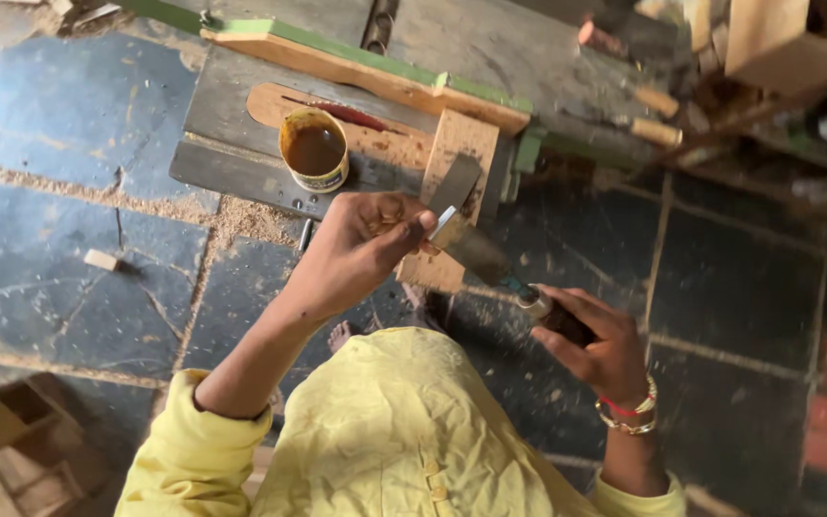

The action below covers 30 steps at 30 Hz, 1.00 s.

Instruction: The person sharpens the metal blade of a woodworking tool by rubbing it against a sharpening stone, applying a liquid from a cup between strokes and checking the edge with their hands.

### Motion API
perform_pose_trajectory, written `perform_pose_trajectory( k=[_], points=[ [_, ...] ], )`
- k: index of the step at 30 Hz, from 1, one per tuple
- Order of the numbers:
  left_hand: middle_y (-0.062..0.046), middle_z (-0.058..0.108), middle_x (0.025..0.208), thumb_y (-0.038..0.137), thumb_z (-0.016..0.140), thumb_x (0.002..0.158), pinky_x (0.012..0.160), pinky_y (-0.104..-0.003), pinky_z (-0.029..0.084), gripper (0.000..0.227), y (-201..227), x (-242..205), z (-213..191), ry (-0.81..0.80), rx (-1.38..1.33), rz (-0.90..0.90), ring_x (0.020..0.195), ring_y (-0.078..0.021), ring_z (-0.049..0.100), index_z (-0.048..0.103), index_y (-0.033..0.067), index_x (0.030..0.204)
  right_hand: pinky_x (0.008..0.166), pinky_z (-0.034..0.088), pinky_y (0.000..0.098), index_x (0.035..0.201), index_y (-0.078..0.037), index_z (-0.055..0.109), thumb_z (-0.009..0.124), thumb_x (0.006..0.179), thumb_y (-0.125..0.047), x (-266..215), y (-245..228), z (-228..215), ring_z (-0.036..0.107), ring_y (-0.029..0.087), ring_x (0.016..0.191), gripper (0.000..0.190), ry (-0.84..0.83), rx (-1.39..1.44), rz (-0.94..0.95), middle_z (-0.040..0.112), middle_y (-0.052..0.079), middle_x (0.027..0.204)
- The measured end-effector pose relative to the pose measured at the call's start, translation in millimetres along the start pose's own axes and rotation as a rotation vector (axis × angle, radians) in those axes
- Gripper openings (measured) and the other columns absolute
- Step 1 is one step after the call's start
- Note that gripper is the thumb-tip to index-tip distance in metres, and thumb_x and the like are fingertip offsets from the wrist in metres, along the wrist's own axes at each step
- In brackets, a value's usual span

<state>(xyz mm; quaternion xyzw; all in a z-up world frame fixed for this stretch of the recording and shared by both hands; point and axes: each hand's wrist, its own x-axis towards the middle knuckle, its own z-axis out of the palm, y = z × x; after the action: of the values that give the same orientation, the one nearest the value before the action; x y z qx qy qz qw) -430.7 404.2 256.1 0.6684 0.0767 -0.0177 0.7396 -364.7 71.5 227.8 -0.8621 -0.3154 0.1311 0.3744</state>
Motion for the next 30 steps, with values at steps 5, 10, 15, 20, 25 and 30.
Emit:
perform_pose_trajectory(
  k=[5,10,15,20,25,30],
  points=[
    [-0.004,0.076,0.081,0.041,0.06,0.101,0.075,-0.026,0.058,0.047,0.7,-6.9,-13.3,-0.139,-0.04,-0.051,0.079,-0.0076,0.07,0.074,-0.0027,0.093,0.065,0.053,0.0252,0.126,-0.007,0.072,0.084,0.076,-0.017,-27.9,-15.6,10.9,0.068,0.011,0.077,0.052,0.049,0.001,0.043,0.077,0.006,0.102],
    [-0.005,0.078,0.082,0.042,0.059,0.1,0.075,-0.025,0.059,0.048,5.5,-2.8,-5.9,-0.202,-0.031,-0.085,0.078,-0.0081,0.072,0.076,-0.0021,0.095,0.07,0.055,0.0274,0.126,-0.004,0.072,0.083,0.077,-0.014,-43.8,-30.0,5.2,0.069,0.015,0.082,0.051,0.093,0.012,0.107,0.077,0.008,0.105],
    [-0.006,0.075,0.085,0.031,0.067,0.099,0.073,-0.025,0.056,0.035,4.1,0.8,11.8,-0.238,-0.024,-0.042,0.081,-0.0079,0.068,0.075,-0.0025,0.098,0.081,0.057,0.0293,0.125,-0.003,0.069,0.081,0.08,-0.013,-49.5,-31.5,-11.6,0.072,0.016,0.093,0.048,0.131,-0.017,0.015,0.075,0.01,0.113],
    [-0.005,0.076,0.087,0.025,0.067,0.099,0.073,-0.028,0.056,0.025,10.6,1.5,28.1,-0.225,0.252,0.059,0.083,-0.0112,0.068,0.075,0.0028,0.105,0.079,0.06,0.0305,0.12,-0.005,0.073,0.085,0.078,-0.014,-56.0,-25.4,-24.6,0.073,0.018,0.095,0.045,0.29,-0.231,-0.018,0.074,0.01,0.111],
    [-0.011,0.075,0.116,0.009,0.07,0.098,0.093,-0.033,0.06,0.016,12.2,-10.9,46.5,-0.213,0.242,0.481,0.107,-0.0208,0.074,0.07,0.0023,0.113,0.078,0.058,0.0332,0.116,-0.007,0.077,0.087,0.076,-0.004,-69.2,-12.9,-29.1,0.068,0.024,0.097,0.041,0.516,-0.544,-0.068,0.065,0.01,0.113],
    [-0.012,0.072,0.122,0.003,0.076,0.094,0.096,-0.034,0.06,0.028,10.3,-24.8,56.4,-0.126,0.263,0.627,0.11,-0.0251,0.073,0.064,0.0005,0.119,0.081,0.058,0.0336,0.12,-0.008,0.078,0.086,0.092,-0.001,-85.7,6.6,-28.6,0.064,0.024,0.102,0.031,0.729,-0.662,-0.22,0.059,0.007,0.114]
  ],
)
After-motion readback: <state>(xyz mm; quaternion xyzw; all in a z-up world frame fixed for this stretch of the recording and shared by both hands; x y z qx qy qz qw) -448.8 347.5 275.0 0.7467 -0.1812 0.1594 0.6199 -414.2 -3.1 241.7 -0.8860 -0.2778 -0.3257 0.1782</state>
